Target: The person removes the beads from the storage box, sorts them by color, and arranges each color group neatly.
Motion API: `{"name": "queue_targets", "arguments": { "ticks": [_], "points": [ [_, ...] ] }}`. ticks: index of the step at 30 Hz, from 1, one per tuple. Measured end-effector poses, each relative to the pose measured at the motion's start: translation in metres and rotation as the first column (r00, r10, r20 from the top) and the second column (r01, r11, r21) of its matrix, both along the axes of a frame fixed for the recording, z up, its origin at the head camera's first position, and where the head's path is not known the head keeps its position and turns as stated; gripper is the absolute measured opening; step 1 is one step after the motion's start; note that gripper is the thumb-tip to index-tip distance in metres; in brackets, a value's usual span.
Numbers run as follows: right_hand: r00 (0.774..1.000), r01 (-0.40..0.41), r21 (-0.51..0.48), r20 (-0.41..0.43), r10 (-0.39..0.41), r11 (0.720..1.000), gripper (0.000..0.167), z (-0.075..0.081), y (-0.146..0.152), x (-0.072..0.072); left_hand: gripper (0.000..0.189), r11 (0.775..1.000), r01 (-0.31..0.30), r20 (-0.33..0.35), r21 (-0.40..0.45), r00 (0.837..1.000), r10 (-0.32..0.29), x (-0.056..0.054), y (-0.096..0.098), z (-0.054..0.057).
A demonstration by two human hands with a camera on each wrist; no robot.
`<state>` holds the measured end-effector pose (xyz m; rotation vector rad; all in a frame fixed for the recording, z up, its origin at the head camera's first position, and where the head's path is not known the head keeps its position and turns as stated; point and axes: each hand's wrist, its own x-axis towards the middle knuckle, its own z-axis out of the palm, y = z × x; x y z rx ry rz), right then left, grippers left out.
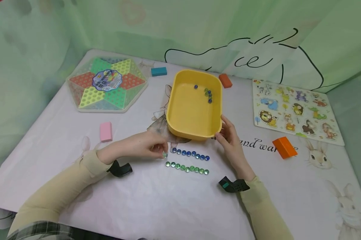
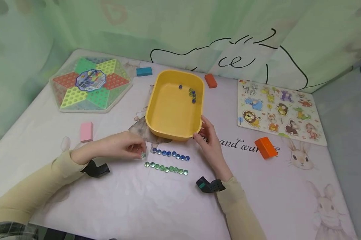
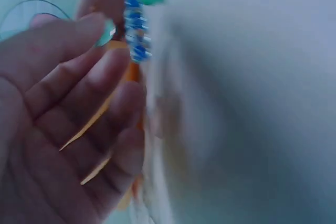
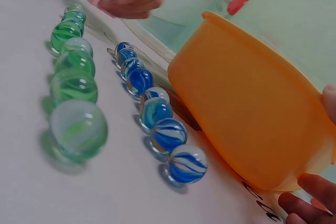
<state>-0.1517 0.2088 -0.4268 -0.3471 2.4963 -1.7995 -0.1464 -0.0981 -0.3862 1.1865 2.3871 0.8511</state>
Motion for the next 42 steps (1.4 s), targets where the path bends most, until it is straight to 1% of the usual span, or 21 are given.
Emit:
{"name": "queue_targets", "arguments": {
  "ticks": [4,8,16,21,24,27,30,33,35,37,39,41,42],
  "points": [
    [1.000,0.002,-0.007,-0.009,-0.002,1.000,0.058,0.002,0.001,0.000,0.007,0.997,0.047,0.025,-0.064,0.999,-0.045,0.002,-0.004,-0.006],
    [1.000,-0.002,-0.015,-0.003,0.002,1.000,0.058,0.002,0.001,-0.001,0.010,0.993,0.073,0.003,-0.091,0.997,-0.073,0.003,-0.003,-0.009],
    [1.000,0.000,-0.012,0.014,0.000,1.000,0.058,0.001,0.000,-0.001,0.015,0.989,0.073,-0.050,-0.132,0.995,-0.081,0.003,-0.001,-0.011],
    [1.000,0.000,-0.010,0.013,0.000,1.000,0.058,0.001,0.000,-0.001,0.015,0.988,0.060,-0.068,-0.140,0.995,-0.070,0.005,0.000,-0.011],
    [1.000,0.000,-0.014,0.010,0.000,1.000,0.058,0.001,0.001,-0.001,0.016,0.990,0.063,-0.080,-0.129,0.994,-0.074,0.006,0.000,-0.011],
    [1.000,0.004,-0.011,0.011,-0.004,1.000,0.058,0.000,0.001,-0.001,0.016,0.991,0.065,-0.082,-0.120,0.994,-0.075,0.006,0.000,-0.012],
    [1.000,0.005,-0.011,0.011,-0.004,1.000,0.059,0.001,0.001,-0.002,0.017,0.990,0.062,-0.069,-0.123,0.995,-0.071,0.003,0.000,-0.010],
    [1.000,0.002,-0.020,0.016,-0.002,1.000,0.059,0.003,0.001,-0.004,0.018,0.989,0.071,-0.037,-0.129,0.996,-0.076,-0.001,0.001,-0.002],
    [1.000,0.004,-0.020,0.023,-0.003,1.000,0.059,0.003,0.001,-0.003,0.020,0.986,0.101,-0.017,-0.132,0.994,-0.104,-0.004,0.003,0.009],
    [1.000,0.007,-0.008,0.029,-0.007,1.000,0.059,0.003,0.002,-0.002,0.023,0.980,0.145,0.007,-0.140,0.989,-0.145,-0.007,0.008,0.025],
    [0.999,0.009,0.001,0.036,-0.009,1.000,0.059,0.002,0.003,-0.001,0.025,0.968,0.200,0.035,-0.152,0.980,-0.197,-0.012,0.015,0.045],
    [0.999,0.011,0.007,0.041,-0.011,1.000,0.059,0.000,0.003,0.001,0.026,0.955,0.255,0.068,-0.151,0.966,-0.248,-0.021,0.026,0.065],
    [0.999,0.011,0.005,0.039,-0.011,1.000,0.059,0.000,0.003,0.001,0.026,0.949,0.277,0.085,-0.150,0.960,-0.266,-0.028,0.033,0.074]
  ]
}}
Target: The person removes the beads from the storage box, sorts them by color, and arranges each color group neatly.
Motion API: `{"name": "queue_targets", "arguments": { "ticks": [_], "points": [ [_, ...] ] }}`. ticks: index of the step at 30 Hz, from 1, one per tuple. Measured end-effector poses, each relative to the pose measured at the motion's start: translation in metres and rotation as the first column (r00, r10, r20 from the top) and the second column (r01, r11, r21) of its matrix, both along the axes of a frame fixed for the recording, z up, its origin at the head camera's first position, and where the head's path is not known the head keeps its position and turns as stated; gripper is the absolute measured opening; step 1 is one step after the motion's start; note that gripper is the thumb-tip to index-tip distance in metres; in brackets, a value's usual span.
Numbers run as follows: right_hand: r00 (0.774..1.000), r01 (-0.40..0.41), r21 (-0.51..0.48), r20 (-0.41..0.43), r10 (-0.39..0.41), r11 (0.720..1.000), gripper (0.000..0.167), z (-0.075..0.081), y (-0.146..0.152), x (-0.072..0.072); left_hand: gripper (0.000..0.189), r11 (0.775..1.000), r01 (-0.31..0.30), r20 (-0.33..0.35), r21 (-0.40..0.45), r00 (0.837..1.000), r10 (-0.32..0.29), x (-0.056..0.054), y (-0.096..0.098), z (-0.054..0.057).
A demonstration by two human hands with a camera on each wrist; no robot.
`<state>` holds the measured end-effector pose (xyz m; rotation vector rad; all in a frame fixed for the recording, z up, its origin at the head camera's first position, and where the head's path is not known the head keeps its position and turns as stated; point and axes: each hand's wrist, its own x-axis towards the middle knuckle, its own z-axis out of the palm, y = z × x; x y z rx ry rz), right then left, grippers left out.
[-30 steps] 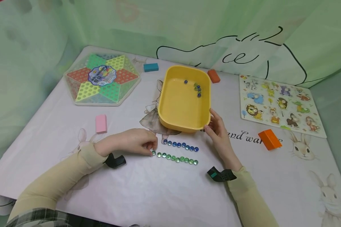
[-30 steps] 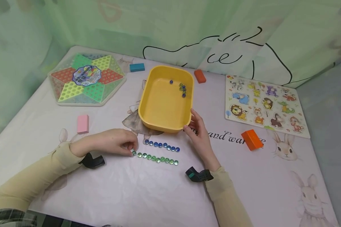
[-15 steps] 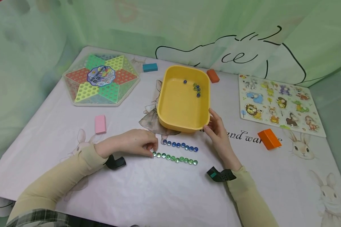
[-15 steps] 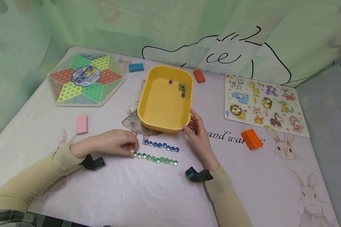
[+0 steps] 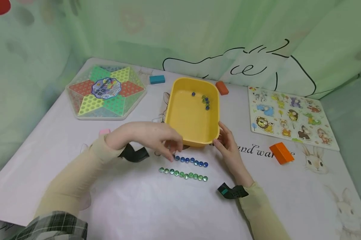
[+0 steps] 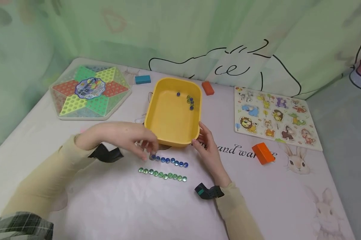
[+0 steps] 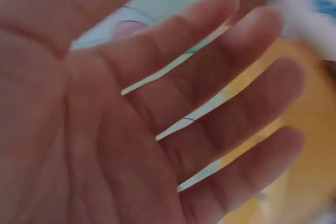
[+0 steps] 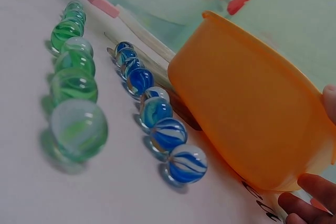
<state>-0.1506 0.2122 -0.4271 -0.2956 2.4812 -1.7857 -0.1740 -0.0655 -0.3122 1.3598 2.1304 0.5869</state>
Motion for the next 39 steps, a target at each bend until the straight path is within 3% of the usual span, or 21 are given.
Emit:
{"name": "queue_targets", "arguments": {
  "ticks": [3,5,7,11,15,19,27,35,39],
  "points": [
    [1.000,0.003,-0.013,-0.005,-0.003,1.000,0.059,-0.002,0.001,0.002,0.027,1.000,-0.009,0.034,0.002,0.999,0.009,-0.025,0.023,0.015],
    [1.000,-0.003,-0.020,-0.010,0.002,1.000,0.059,-0.001,0.001,0.003,0.026,0.997,-0.078,0.013,0.002,0.997,0.078,-0.045,0.038,0.017],
    [1.000,-0.009,-0.023,-0.015,0.009,1.000,0.058,0.000,0.000,0.002,0.025,0.982,-0.186,-0.005,0.018,0.983,0.186,-0.065,0.053,0.015],
    [1.000,-0.010,-0.016,-0.018,0.010,1.000,0.058,0.001,-0.001,0.001,0.018,0.915,-0.400,-0.063,0.060,0.913,0.403,-0.099,0.079,0.003],
    [1.000,0.001,-0.005,-0.003,-0.001,1.000,0.058,0.001,-0.001,0.001,0.016,0.861,-0.508,-0.144,0.011,0.852,0.504,-0.120,0.099,-0.013],
    [1.000,-0.001,-0.002,0.003,0.001,1.000,0.059,0.001,-0.001,0.000,0.017,0.838,-0.541,-0.226,-0.075,0.828,0.514,-0.128,0.112,-0.027],
    [1.000,-0.005,0.000,0.000,0.005,1.000,0.059,0.000,-0.002,0.002,0.017,0.790,-0.597,-0.340,-0.139,0.778,0.528,-0.129,0.125,-0.042],
    [1.000,-0.012,0.003,-0.018,0.012,1.000,0.059,-0.001,-0.001,0.001,0.006,0.783,-0.599,-0.419,-0.165,0.762,0.494,-0.130,0.132,-0.049],
    [1.000,-0.010,0.005,-0.021,0.010,1.000,0.060,0.000,-0.001,0.001,0.004,0.793,-0.584,-0.410,-0.171,0.775,0.482,-0.128,0.131,-0.043]
  ]
}}
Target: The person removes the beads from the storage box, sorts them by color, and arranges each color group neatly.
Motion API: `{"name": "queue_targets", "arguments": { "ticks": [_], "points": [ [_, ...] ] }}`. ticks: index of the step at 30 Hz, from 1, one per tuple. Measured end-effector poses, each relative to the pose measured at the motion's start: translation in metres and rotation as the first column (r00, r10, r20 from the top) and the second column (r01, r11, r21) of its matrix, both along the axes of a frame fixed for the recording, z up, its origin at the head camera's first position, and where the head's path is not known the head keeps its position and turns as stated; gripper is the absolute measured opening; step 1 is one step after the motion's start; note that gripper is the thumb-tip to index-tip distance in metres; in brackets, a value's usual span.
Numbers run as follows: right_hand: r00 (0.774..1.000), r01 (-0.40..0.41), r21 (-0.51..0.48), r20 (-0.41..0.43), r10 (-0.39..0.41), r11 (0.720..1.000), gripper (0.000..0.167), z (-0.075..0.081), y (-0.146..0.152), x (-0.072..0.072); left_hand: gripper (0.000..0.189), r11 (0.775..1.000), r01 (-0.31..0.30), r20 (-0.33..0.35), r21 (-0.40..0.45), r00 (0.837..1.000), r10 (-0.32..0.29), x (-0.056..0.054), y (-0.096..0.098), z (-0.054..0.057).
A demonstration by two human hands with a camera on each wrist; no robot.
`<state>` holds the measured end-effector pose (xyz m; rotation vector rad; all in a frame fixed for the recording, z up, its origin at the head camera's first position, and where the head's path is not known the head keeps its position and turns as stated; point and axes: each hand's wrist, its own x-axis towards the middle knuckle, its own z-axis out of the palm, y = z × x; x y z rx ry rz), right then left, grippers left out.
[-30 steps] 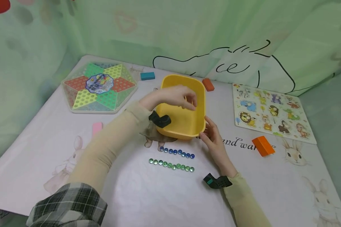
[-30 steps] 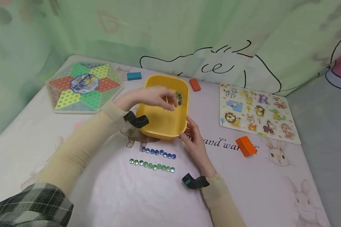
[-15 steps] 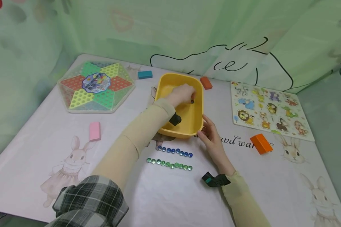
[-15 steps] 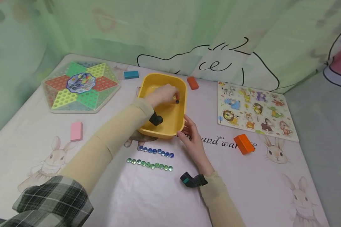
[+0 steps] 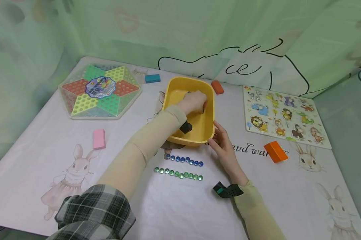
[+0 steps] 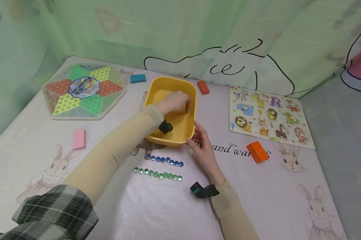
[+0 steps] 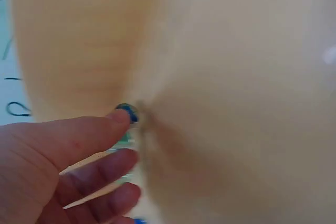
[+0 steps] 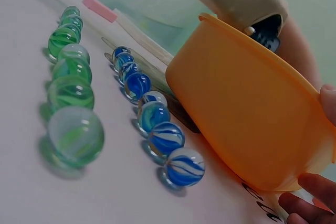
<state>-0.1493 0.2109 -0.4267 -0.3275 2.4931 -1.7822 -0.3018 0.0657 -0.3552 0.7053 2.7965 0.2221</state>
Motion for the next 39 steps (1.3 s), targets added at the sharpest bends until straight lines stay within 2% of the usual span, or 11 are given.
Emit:
{"name": "queue_targets", "arguments": {
  "ticks": [4,8,10,13,17,19,24,27,29,33,39],
  "points": [
    [1.000,0.001,0.002,-0.005,-0.001,1.000,0.059,0.001,-0.001,-0.001,0.005,0.997,0.065,0.040,0.039,0.997,-0.067,0.005,-0.010,0.017],
    [1.000,-0.001,0.007,-0.006,0.001,1.000,0.059,0.000,-0.001,-0.003,0.013,0.976,0.129,0.064,0.173,0.988,-0.142,0.017,-0.030,0.036],
    [1.000,-0.003,0.006,-0.008,0.003,1.000,0.059,0.000,-0.001,-0.004,0.015,0.952,0.143,0.059,0.271,0.985,-0.165,0.025,-0.042,0.043],
    [1.000,-0.005,0.005,-0.011,0.005,1.000,0.059,0.000,0.000,-0.005,0.014,0.893,0.152,0.039,0.425,0.982,-0.185,0.038,-0.061,0.049],
    [1.000,-0.005,-0.011,-0.010,0.005,1.000,0.059,0.002,0.000,-0.005,0.013,0.801,0.150,0.031,0.580,0.978,-0.205,0.057,-0.086,0.045],
    [1.000,-0.005,-0.017,-0.012,0.005,1.000,0.059,0.002,0.000,-0.004,0.014,0.763,0.148,0.036,0.629,0.975,-0.218,0.069,-0.098,0.040],
    [1.000,-0.006,-0.028,-0.016,0.006,1.000,0.058,0.000,0.000,-0.004,0.012,0.693,0.242,-0.040,0.679,0.955,-0.294,0.100,-0.123,0.021],
    [1.000,-0.007,-0.031,-0.018,0.006,0.999,0.058,-0.001,-0.001,-0.003,0.010,0.663,0.324,-0.089,0.675,0.928,-0.362,0.116,-0.136,0.010],
    [1.000,-0.005,-0.027,-0.020,0.004,1.000,0.058,-0.001,-0.001,-0.003,0.010,0.660,0.354,-0.082,0.663,0.911,-0.405,0.125,-0.143,0.003],
    [1.000,0.003,-0.017,-0.017,-0.003,1.000,0.059,-0.001,-0.001,-0.002,0.012,0.697,0.371,-0.025,0.614,0.891,-0.453,0.137,-0.154,-0.011],
    [1.000,0.005,-0.014,0.000,-0.005,1.000,0.060,-0.002,-0.003,-0.002,0.011,0.772,0.360,0.031,0.524,0.898,-0.439,0.141,-0.158,-0.032]
  ]
}}
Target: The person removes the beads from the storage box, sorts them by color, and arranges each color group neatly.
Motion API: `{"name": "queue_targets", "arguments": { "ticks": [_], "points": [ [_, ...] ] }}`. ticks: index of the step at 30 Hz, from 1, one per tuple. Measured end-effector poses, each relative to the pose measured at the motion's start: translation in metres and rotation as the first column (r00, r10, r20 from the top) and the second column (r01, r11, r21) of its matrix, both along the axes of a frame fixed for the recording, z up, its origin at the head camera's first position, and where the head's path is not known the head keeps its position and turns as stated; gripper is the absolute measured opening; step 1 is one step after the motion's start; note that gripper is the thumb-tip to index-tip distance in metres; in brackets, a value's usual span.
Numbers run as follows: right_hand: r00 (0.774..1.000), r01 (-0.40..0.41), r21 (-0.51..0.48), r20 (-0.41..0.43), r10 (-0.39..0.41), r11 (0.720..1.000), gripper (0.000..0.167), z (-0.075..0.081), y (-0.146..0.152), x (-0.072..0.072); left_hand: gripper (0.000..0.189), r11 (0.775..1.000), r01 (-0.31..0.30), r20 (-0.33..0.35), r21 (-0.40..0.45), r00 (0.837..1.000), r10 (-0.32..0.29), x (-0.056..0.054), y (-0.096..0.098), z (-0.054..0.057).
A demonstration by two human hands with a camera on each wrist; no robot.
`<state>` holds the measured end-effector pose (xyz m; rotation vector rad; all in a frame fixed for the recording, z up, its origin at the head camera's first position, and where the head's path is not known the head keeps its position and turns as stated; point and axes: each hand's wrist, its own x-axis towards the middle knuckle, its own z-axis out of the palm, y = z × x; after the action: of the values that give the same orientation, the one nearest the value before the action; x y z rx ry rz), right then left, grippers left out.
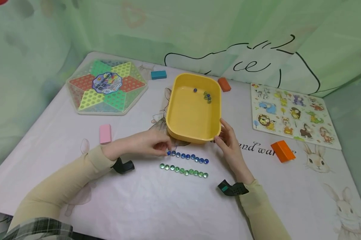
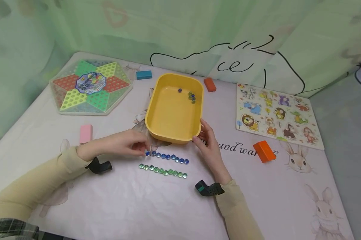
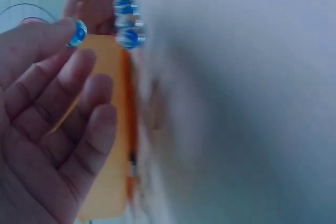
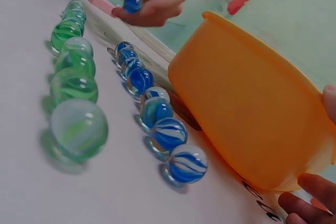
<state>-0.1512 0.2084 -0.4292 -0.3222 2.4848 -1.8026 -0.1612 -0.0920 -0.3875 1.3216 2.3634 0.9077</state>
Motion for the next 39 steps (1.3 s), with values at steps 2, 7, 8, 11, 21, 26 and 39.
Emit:
{"name": "queue_targets", "arguments": {
  "ticks": [2,7,8,11,21,26,39],
  "points": [
    [1.000,-0.001,-0.004,0.002,0.001,1.000,0.059,-0.001,0.000,0.000,0.010,0.999,-0.015,-0.013,-0.037,1.000,0.014,-0.001,0.001,-0.006],
    [1.000,0.002,-0.007,0.005,-0.002,1.000,0.059,-0.002,0.001,0.001,0.007,0.993,-0.060,-0.001,-0.103,0.998,0.060,-0.005,0.003,-0.014],
    [1.000,0.004,-0.006,0.005,-0.004,1.000,0.059,-0.002,0.001,0.001,0.007,0.992,-0.066,0.008,-0.111,0.998,0.067,-0.005,0.004,-0.015],
    [1.000,0.004,-0.007,0.007,-0.004,1.000,0.059,-0.002,0.001,0.000,0.007,0.988,-0.078,0.023,-0.130,0.996,0.081,-0.007,0.006,-0.015],
    [1.000,0.002,0.003,0.000,-0.002,1.000,0.059,0.000,0.001,0.000,0.009,0.985,-0.080,0.028,-0.150,0.996,0.086,-0.008,0.008,-0.012],
    [1.000,0.002,0.005,0.003,-0.002,1.000,0.059,0.000,0.001,-0.001,0.013,0.989,-0.072,0.059,-0.129,0.995,0.080,-0.008,0.006,-0.013],
    [1.000,-0.002,-0.005,0.002,0.002,1.000,0.059,0.000,0.002,0.000,0.016,0.986,0.044,0.035,-0.160,0.999,-0.039,-0.003,0.004,0.028]
  ]
}}
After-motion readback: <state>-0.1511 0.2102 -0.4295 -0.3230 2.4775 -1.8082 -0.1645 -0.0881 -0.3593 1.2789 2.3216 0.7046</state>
